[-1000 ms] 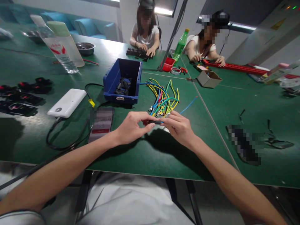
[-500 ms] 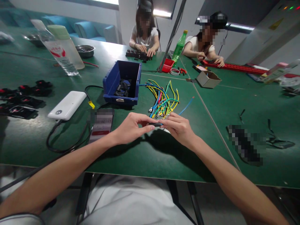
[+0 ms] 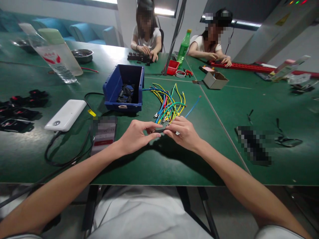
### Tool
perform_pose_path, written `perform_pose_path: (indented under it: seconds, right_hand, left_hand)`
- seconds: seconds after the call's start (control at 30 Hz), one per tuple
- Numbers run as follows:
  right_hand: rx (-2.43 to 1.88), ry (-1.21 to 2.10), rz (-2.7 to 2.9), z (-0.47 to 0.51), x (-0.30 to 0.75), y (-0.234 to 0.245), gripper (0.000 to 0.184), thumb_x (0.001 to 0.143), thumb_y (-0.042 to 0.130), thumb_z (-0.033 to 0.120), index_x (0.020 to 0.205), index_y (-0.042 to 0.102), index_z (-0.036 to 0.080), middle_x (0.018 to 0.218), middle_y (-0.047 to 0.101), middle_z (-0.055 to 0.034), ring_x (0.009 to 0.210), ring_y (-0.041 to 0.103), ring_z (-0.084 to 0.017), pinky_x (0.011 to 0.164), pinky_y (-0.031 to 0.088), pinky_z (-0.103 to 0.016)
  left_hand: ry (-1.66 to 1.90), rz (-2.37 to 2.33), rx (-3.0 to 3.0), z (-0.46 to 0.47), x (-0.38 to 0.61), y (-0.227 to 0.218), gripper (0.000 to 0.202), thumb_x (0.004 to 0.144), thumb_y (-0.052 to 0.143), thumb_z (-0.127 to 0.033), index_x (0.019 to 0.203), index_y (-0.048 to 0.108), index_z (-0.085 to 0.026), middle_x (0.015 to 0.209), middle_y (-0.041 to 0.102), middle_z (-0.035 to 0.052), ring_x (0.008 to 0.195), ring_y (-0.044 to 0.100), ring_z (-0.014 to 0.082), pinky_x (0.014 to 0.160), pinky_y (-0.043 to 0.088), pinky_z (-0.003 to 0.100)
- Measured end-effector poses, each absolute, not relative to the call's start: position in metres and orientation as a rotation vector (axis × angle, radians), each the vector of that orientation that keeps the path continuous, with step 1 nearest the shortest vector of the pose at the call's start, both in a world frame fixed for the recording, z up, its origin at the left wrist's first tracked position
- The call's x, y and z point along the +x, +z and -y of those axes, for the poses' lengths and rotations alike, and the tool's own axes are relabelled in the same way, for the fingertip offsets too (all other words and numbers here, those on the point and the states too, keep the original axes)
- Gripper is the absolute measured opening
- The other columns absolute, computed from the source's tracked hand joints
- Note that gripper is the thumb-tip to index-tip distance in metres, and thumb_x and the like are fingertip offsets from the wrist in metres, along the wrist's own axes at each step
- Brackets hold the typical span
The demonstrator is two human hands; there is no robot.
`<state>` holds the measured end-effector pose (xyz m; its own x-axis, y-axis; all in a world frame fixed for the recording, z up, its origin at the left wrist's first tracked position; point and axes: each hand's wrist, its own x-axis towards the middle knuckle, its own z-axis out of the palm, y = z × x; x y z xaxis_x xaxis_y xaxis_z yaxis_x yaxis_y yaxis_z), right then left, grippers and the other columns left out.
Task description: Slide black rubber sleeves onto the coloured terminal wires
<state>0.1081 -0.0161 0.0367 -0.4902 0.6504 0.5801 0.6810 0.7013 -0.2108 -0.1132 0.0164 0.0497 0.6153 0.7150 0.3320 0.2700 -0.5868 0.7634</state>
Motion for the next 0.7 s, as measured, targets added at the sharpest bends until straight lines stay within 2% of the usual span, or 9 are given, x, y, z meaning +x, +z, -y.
perform_pose_path:
  seconds: [0.17,0.3,0.4,0.5,0.6,0.7]
  right_hand:
    - [-1.019,-0.088,2.295,0.012,0.116,0.036,0.023,0.093,0.055,0.033,0.08,0.069,0.019,0.064,0.063,-0.002,0.064,0.048,-0.015,0.064,0.034,-0.03]
    - [-1.052,-0.089,2.296,0.01,0.118,0.032,0.022,0.093,0.055,0.035,0.088,0.071,0.021,0.07,0.066,-0.0032,0.07,0.053,-0.017,0.069,0.038,-0.033]
    - [-1.05,-0.116,2.148,0.014,0.114,0.033,0.018,0.091,0.059,0.034,0.1,0.07,0.022,0.084,0.071,-0.006,0.082,0.058,-0.02,0.077,0.045,-0.036]
    - [-1.069,-0.13,1.892,0.021,0.107,0.037,0.012,0.088,0.064,0.032,0.092,0.07,0.022,0.086,0.072,-0.0065,0.08,0.061,-0.02,0.077,0.05,-0.038]
    - [-1.178,0.185,1.713,0.027,0.101,0.037,0.017,0.087,0.064,0.034,0.079,0.068,0.019,0.069,0.07,-0.0036,0.06,0.059,-0.015,0.059,0.049,-0.031]
    - [-1.196,0.721,1.506,0.028,0.096,0.034,0.024,0.087,0.064,0.04,0.096,0.067,0.018,0.068,0.068,-0.0008,0.053,0.06,-0.012,0.049,0.047,-0.025]
  left_hand:
    - [0.699,-0.733,1.842,-0.019,-0.109,0.049,0.027,0.081,0.066,-0.028,0.102,0.073,-0.013,0.091,0.075,0.0072,0.079,0.071,0.0181,0.077,0.057,0.03]
    - [0.697,-0.773,1.618,-0.018,-0.103,0.043,0.026,0.078,0.069,-0.028,0.097,0.073,-0.011,0.085,0.075,0.0086,0.07,0.071,0.0183,0.071,0.059,0.033]
    - [0.764,-0.809,1.49,-0.02,-0.102,0.043,0.031,0.073,0.074,-0.029,0.097,0.073,-0.01,0.078,0.075,0.008,0.067,0.071,0.0179,0.069,0.059,0.032]
    - [0.902,-0.835,1.391,-0.022,-0.102,0.045,0.032,0.071,0.077,-0.03,0.097,0.073,-0.011,0.078,0.075,0.0071,0.067,0.071,0.0177,0.069,0.058,0.03]
    - [0.995,-0.817,1.365,-0.017,-0.098,0.045,0.031,0.073,0.076,-0.031,0.097,0.072,-0.012,0.083,0.076,0.0076,0.068,0.071,0.0175,0.07,0.058,0.029]
    - [0.994,-0.785,1.406,-0.006,-0.089,0.043,0.029,0.076,0.074,-0.03,0.098,0.069,-0.012,0.082,0.075,0.0067,0.069,0.072,0.0172,0.07,0.059,0.029]
